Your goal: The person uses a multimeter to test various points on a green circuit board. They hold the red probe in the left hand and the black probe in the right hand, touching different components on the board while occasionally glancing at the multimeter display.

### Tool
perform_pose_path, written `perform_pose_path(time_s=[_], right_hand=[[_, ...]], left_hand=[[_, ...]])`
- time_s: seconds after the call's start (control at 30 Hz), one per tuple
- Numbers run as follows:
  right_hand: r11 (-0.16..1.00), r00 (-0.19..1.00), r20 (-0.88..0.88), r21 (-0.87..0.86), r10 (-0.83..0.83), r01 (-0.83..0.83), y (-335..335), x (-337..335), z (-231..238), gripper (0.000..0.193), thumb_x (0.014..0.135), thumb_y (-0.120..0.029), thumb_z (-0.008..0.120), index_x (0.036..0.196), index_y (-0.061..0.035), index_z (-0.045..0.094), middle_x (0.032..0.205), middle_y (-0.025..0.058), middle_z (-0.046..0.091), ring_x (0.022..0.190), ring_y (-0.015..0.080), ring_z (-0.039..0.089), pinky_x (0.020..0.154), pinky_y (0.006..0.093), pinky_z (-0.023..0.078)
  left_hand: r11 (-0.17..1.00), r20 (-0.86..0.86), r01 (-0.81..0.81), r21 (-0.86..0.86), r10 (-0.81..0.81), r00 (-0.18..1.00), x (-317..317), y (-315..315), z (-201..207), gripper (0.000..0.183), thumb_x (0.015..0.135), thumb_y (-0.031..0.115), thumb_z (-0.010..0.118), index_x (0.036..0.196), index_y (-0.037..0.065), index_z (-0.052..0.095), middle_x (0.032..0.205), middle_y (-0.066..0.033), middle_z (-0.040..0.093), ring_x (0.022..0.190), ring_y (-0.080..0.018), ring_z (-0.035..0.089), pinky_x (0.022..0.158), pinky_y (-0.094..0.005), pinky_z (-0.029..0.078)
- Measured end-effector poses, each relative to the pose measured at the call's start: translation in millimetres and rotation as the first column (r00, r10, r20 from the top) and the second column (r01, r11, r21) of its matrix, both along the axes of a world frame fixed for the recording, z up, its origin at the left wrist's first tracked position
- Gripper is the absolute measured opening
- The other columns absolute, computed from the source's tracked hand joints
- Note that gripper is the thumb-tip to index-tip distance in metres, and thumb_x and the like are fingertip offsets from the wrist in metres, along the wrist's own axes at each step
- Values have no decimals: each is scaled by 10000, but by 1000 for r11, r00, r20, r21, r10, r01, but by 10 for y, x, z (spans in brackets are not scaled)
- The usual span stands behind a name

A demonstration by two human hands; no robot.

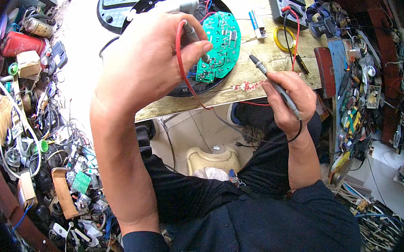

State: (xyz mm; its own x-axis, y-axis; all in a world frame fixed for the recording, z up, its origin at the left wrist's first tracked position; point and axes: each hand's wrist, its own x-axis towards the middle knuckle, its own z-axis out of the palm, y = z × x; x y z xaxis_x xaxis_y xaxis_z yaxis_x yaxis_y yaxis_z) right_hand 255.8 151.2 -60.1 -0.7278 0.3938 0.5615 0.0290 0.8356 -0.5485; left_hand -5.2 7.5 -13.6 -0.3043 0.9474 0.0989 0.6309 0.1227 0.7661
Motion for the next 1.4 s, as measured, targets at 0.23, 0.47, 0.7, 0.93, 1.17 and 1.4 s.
perform_pose_path(time_s=[0.23, 0.47, 0.7, 0.93, 1.17, 1.4], right_hand=[[1000, 1000, -17, 27, 5, -4, 66, 64, -11, 215, 870, -83, 793, 1051, -4, 709, 895, 160, 729, 734, 310, 716, 669, 381, 569], [992, 972, -202, 13, -117, 122, 505, 44, 294, 103, 959, -58, 574, 917, 4, 644, 1135, 224, 697, 958, 299, 698, 863, 383, 557], [819, 802, 167, 158, -573, 552, 1671, -28, 120, 276, 963, -210, 713, 1083, 37, 741, 989, 201, 731, 886, 302, 717, 789, 378, 544], [768, 640, 435, 246, -633, 592, 1824, -321, 3, 444, 891, -484, 749, 1039, -67, 790, 986, 231, 749, 923, 431, 719, 797, 509, 557], [713, 551, 462, 340, -695, 613, 1876, -428, -3, 549, 872, -621, 718, 873, -72, 733, 863, 211, 736, 842, 454, 697, 722, 533, 537], [699, 519, 476, 379, -709, 607, 1943, -435, -1, 572, 856, -633, 729, 879, -61, 749, 898, 231, 738, 863, 453, 700, 741, 540, 536]], left_hand=[[1000, 34, -17, -16, 17, 999, 38, 0, 41, 169, 946, 184, 744, 980, 19, 730, 706, -56, 668, 626, -106, 586, 601, -294, 486], [979, 120, -80, -186, 103, 987, 97, 25, 241, 178, 923, 204, 752, 977, 35, 743, 730, -102, 690, 643, -180, 647, 631, -329, 510], [990, 91, -60, -127, 72, 993, 114, 121, 232, 183, 915, 199, 754, 959, 22, 750, 720, -110, 690, 638, -191, 656, 629, -329, 514], [999, 122, -21, -35, 25, 992, 54, 52, 109, 151, 940, 138, 742, 970, -9, 727, 713, -44, 648, 639, -81, 534, 564, -285, 438], [998, 75, -16, -60, 20, 997, 28, 35, 111, 185, 944, 175, 738, 965, -9, 732, 681, -50, 637, 602, -97, 534, 569, -291, 454], [1000, -17, -5, -17, 4, 1000, 10, 52, 59, 197, 940, 189, 739, 979, -4, 743, 755, -112, 720, 670, -141, 651, 638, -316, 525]])
